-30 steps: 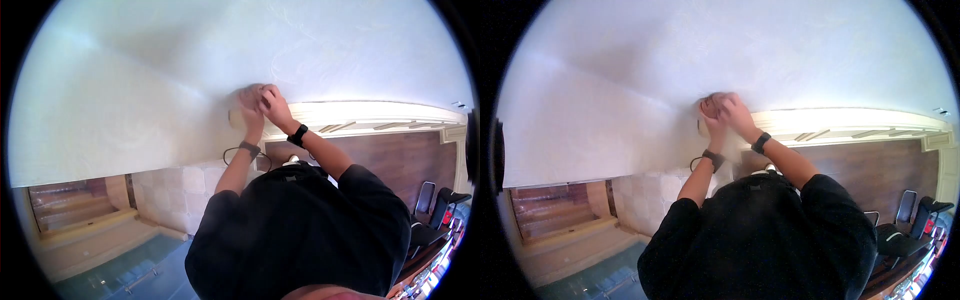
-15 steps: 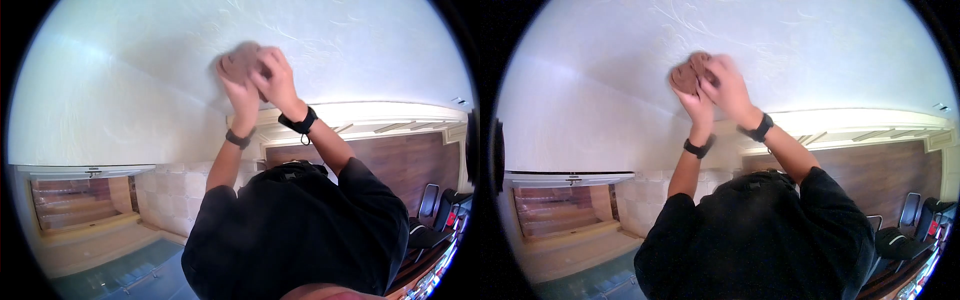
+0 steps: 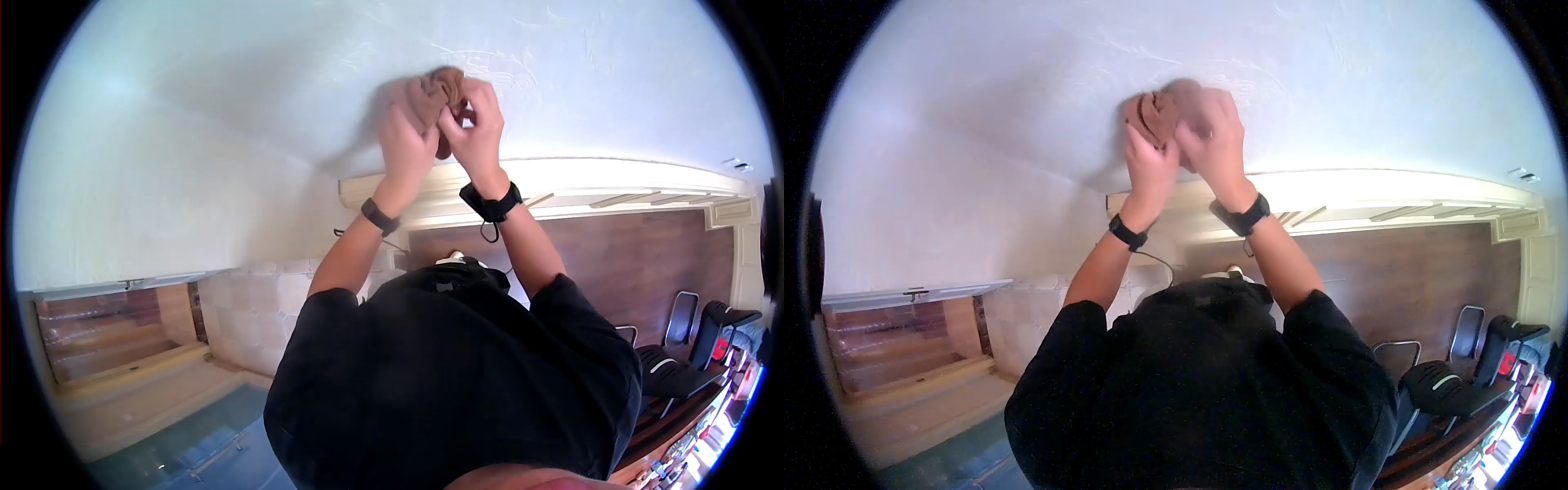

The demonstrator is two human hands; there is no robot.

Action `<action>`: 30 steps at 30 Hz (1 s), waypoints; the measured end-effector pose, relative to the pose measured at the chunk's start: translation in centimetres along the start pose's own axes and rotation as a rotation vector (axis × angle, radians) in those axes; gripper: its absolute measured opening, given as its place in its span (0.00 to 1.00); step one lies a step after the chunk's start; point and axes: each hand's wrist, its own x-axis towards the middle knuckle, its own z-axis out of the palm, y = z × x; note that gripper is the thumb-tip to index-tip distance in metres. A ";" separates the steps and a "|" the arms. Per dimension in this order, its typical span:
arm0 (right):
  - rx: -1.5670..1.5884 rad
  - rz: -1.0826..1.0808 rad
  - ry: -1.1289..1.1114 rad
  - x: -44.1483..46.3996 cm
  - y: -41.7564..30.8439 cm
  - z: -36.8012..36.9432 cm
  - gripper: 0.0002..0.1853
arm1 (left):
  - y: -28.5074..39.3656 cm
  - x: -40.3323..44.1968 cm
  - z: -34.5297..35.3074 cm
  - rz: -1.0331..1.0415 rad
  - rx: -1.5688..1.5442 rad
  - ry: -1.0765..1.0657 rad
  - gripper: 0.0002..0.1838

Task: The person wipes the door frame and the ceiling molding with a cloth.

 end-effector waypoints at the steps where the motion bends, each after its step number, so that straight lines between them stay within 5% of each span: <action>1: 0.028 0.044 -0.015 -1.3 1.1 0.1 0.16 | -0.7 -1.0 0.5 -0.001 -0.011 -0.025 0.28; 8: 0.174 0.237 -0.030 -8.5 7.3 1.4 0.17 | -3.6 -5.8 1.9 -0.311 0.008 -0.299 0.31; 11: 0.171 0.300 0.000 -9.5 6.9 1.5 0.16 | -4.6 -6.7 2.5 -0.264 -0.035 -0.215 0.22; 17: 0.191 0.219 0.016 -5.5 4.0 0.9 0.17 | -0.3 -2.8 0.6 -0.295 -0.269 -0.185 0.30; 26: 0.226 0.094 0.145 5.9 -4.9 -2.7 0.13 | 7.1 6.2 -1.3 0.157 -0.270 0.086 0.32; 30: 0.179 0.001 0.161 7.2 -4.7 -3.2 0.12 | 7.7 7.4 -0.8 0.180 -0.243 0.118 0.22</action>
